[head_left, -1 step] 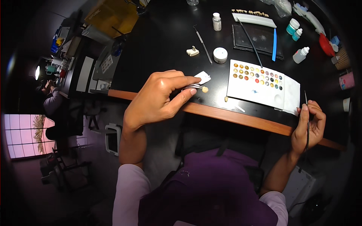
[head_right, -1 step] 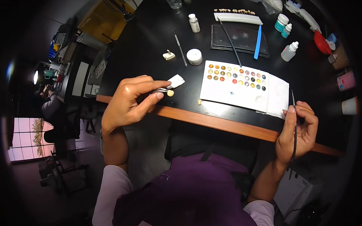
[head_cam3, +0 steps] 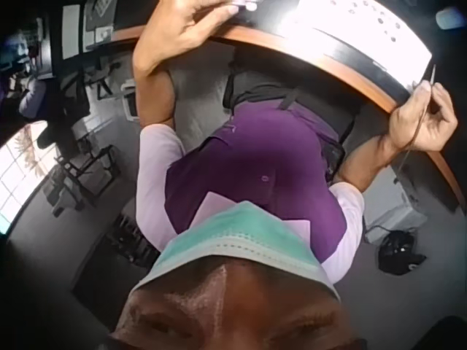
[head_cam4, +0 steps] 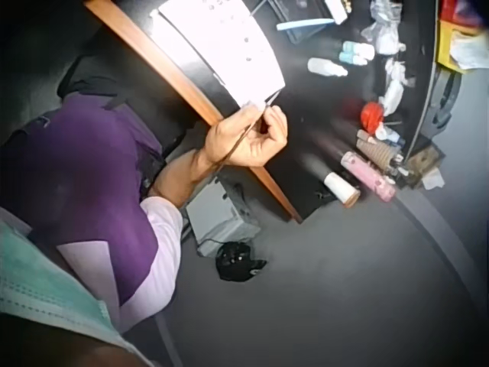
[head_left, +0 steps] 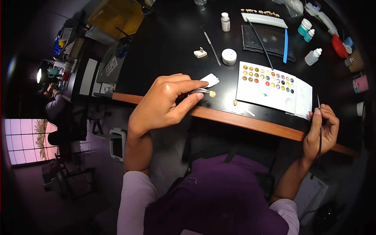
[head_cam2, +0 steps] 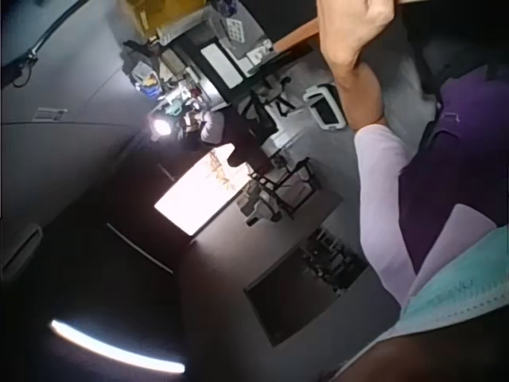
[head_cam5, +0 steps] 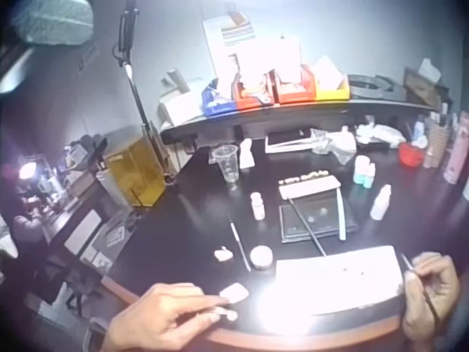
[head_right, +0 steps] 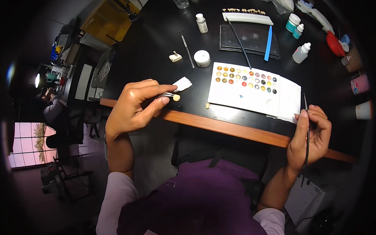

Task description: The person selects a jar from a drawer, mixes a blue substance with a liquid on a palette, and applies it to a dental crown using a fine brush.

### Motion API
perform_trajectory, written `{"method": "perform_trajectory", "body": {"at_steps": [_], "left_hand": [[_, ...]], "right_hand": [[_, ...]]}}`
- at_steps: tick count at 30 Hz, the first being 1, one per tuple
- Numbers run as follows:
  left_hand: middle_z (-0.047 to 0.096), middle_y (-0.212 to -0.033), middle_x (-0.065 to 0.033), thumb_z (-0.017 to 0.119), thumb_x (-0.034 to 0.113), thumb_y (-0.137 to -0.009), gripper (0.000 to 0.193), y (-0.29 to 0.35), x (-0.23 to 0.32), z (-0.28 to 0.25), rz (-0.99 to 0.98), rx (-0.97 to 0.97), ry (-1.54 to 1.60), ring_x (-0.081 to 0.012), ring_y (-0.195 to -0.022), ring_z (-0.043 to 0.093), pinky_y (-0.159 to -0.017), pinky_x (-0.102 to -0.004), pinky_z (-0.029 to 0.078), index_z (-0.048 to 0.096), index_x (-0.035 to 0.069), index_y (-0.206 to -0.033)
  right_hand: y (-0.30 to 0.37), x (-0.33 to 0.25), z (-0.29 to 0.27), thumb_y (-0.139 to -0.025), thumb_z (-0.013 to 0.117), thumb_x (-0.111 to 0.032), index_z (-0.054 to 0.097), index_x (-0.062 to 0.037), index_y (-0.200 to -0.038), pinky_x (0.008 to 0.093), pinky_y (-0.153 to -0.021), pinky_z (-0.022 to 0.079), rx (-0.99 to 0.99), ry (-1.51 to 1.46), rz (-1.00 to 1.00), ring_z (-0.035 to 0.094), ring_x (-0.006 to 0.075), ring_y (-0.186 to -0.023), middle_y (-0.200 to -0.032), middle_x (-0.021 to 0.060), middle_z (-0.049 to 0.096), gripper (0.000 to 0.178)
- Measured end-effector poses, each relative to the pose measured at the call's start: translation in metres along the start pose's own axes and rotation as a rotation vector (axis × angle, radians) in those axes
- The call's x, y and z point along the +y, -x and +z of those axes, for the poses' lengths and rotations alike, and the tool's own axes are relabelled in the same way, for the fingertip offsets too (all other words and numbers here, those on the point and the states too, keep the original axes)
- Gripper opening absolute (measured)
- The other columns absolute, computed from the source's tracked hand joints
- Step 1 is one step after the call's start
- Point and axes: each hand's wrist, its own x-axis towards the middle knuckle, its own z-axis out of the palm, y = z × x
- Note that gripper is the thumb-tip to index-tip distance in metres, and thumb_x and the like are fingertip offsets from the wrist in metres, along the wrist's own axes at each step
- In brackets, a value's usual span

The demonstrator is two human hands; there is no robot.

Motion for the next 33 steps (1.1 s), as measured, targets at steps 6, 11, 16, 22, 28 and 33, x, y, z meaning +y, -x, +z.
{"method": "perform_trajectory", "body": {"at_steps": [6, 11, 16, 22, 28, 33], "left_hand": [[0.068, -0.075, -0.0112, 0.067, 0.003, -0.095, 0.025, 0.012, 0.001, 0.004, -0.119, -0.041, 0.008, -0.0164, -0.064, 0.064, -0.06, -0.0305, 0.047, 0.074, -0.005, -0.117], [0.07, -0.077, -0.0122, 0.068, 0.003, -0.093, 0.02, 0.01, 0.007, 0.016, -0.185, -0.034, 0.091, -0.0156, -0.064, 0.065, -0.059, -0.0285, 0.048, 0.075, -0.006, -0.11], [0.069, -0.073, -0.0093, 0.079, 0.005, -0.084, 0.016, -0.005, 0.022, 0.036, -0.2, 0.037, 0.017, -0.0115, -0.062, 0.062, -0.055, -0.0252, 0.045, 0.077, -0.005, -0.096], [0.063, -0.063, -0.0042, 0.092, 0.011, -0.073, 0.024, -0.021, 0.03, 0.07, -0.258, 0.149, -0.058, -0.0061, -0.055, 0.056, -0.05, -0.0223, 0.04, 0.077, -0.004, -0.085], [0.062, -0.06, -0.0048, 0.09, 0.011, -0.074, 0.021, -0.025, 0.031, 0.082, -0.255, 0.228, -0.082, -0.0068, -0.053, 0.055, -0.05, -0.0232, 0.04, 0.077, -0.004, -0.083], [0.061, -0.06, -0.0045, 0.086, 0.008, -0.077, 0.016, -0.02, 0.03, 0.076, -0.249, 0.235, -0.072, -0.0071, -0.054, 0.054, -0.051, -0.023, 0.04, 0.077, -0.004, -0.083]], "right_hand": [[0.005, -0.003, 0.005, -0.096, 0.064, 0.013, 0.061, 0.0056, -0.105, 0.0237, -0.078, 0.061, -0.022, 0.025, 0.009, 0.064, 0.0148, -0.098, -0.12, 0.0208, 0.061, 0.012], [0.008, -0.01, 0.01, -0.097, 0.065, 0.01, 0.062, 0.0039, -0.109, 0.0247, -0.081, 0.057, -0.071, 0.038, -0.036, 0.064, 0.0133, -0.098, -0.12, 0.0181, 0.062, 0.014], [0.007, -0.008, 0.011, -0.097, 0.066, 0.01, 0.063, 0.0038, -0.109, 0.0241, -0.08, 0.057, -0.056, 0.032, -0.051, 0.063, 0.012, -0.096, -0.119, 0.0172, 0.062, 0.014], [0.006, -0.008, 0.01, -0.097, 0.065, 0.01, 0.062, 0.0052, -0.109, 0.0235, -0.079, 0.059, -0.04, -0.007, -0.033, 0.065, 0.012, -0.094, -0.119, 0.018, 0.062, 0.013], [0.007, -0.007, 0.009, -0.097, 0.064, 0.01, 0.062, 0.0062, -0.11, 0.0237, -0.079, 0.061, -0.029, -0.022, -0.036, 0.067, 0.0132, -0.094, -0.12, 0.0187, 0.061, 0.013], [0.006, -0.018, 0.014, -0.105, 0.062, -0.007, 0.069, 0.0055, -0.11, 0.0282, -0.079, 0.058, -0.126, 0.002, -0.054, 0.069, 0.0189, -0.094, -0.109, 0.0177, 0.069, 0.015]]}}
